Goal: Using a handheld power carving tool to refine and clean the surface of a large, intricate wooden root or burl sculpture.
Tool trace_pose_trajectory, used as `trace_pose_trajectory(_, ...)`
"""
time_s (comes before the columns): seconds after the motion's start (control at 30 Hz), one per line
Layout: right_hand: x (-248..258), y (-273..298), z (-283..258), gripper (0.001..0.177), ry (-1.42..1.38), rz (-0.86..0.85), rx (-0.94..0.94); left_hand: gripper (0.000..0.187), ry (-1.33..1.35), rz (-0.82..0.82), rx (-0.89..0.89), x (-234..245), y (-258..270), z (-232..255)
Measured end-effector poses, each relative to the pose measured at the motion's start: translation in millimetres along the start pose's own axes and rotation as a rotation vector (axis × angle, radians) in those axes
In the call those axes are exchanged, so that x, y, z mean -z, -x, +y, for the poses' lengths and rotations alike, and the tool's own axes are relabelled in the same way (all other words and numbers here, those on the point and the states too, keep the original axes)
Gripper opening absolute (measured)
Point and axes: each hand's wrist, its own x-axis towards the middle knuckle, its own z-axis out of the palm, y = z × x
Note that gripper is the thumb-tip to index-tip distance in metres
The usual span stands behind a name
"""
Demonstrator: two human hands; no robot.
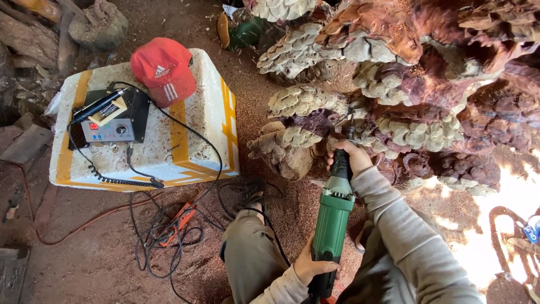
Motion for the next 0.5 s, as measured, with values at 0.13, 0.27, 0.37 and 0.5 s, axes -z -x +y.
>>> trace_pose_trajectory(0.13,-0.6,0.4,1.7,0.014,0.004,0.029,-0.032,0.09,0.113,-0.1,-0.044,-4.5,2.9,-4.9)
trace_pose_trajectory(0.27,-7.8,7.3,0.1,0.016,-0.013,0.106,-0.077,0.094,0.135,-0.082,-0.026,-3.1,1.6,-12.4)
trace_pose_trajectory(0.37,-8.8,7.1,-0.9,0.015,-0.011,0.123,-0.071,0.085,0.124,-0.081,-0.033,-6.2,3.8,-3.5)
trace_pose_trajectory(0.5,-12.2,5.7,-2.9,0.014,0.019,0.075,-0.017,0.09,0.137,-0.082,-0.026,-9.0,4.6,3.7)
